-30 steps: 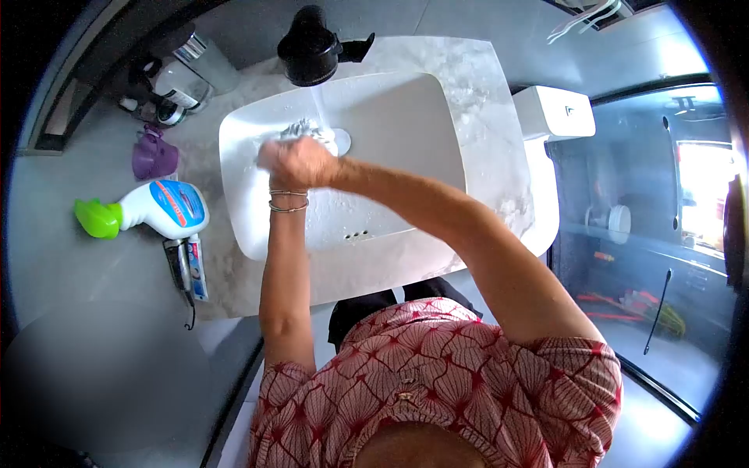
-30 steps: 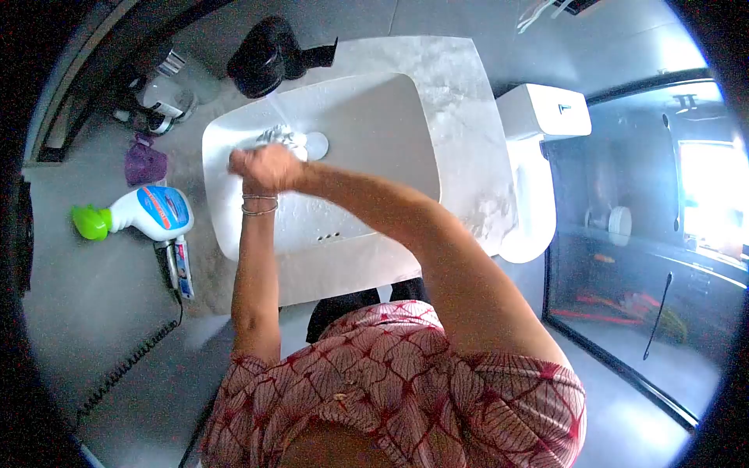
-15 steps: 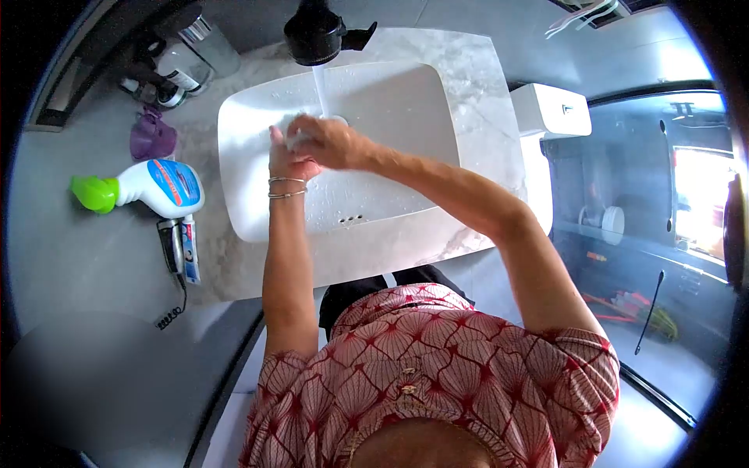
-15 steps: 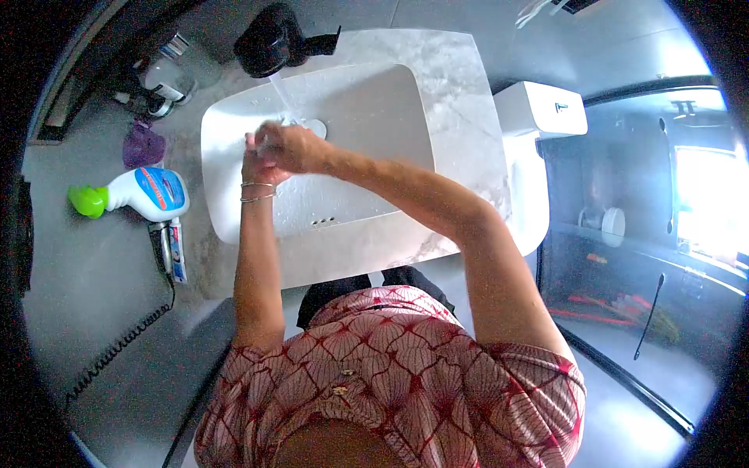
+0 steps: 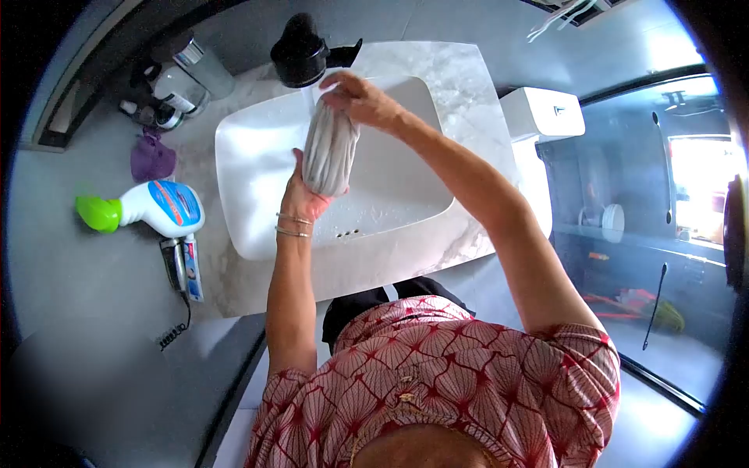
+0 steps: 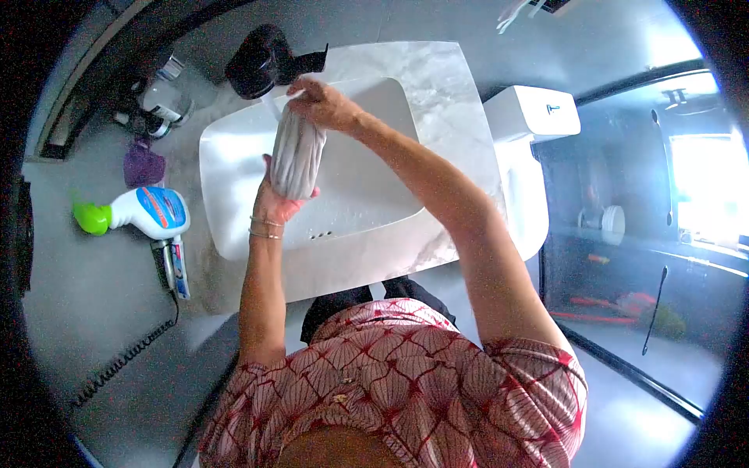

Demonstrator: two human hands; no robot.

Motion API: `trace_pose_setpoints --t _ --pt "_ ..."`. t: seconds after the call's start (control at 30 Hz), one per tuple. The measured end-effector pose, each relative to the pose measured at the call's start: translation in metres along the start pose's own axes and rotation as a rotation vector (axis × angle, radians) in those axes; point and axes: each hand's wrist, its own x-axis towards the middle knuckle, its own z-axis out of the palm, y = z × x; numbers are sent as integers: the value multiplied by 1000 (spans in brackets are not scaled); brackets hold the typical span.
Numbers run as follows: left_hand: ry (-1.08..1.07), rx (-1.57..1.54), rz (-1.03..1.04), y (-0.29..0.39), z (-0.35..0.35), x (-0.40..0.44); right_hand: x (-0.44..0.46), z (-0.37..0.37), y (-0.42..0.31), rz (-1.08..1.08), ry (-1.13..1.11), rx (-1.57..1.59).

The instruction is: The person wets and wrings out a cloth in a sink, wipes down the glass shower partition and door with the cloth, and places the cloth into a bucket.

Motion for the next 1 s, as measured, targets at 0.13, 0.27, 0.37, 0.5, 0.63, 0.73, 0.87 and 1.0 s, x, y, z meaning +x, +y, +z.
trace_pose_setpoints --t 0.13,0.27,0.37,0.5,0.63,0.73,0.87,1.0 --pt "-476 -233 -63 4 2 -12 6 19 20 -14 -181 -701" --pt "-348 -362 36 -3 -5 -35 19 -23 40 -65 380 -826" --pt "-241 -508 82 -9 -15 -43 19 -38 15 -203 528 -659" --pt "-269 -561 189 -13 -32 -43 47 -8 17 -177 594 -691" --pt "-344 -603 205 -14 -26 -48 60 7 15 -292 738 -808" --pt "-455 -622 208 -15 -1 -54 18 -18 14 -222 479 -572" --pt "-663 -872 146 -22 60 -61 -63 -1 30 184 123 201" --pt "-808 -950 64 -40 106 -66 -85 23 33 148 68 1014"
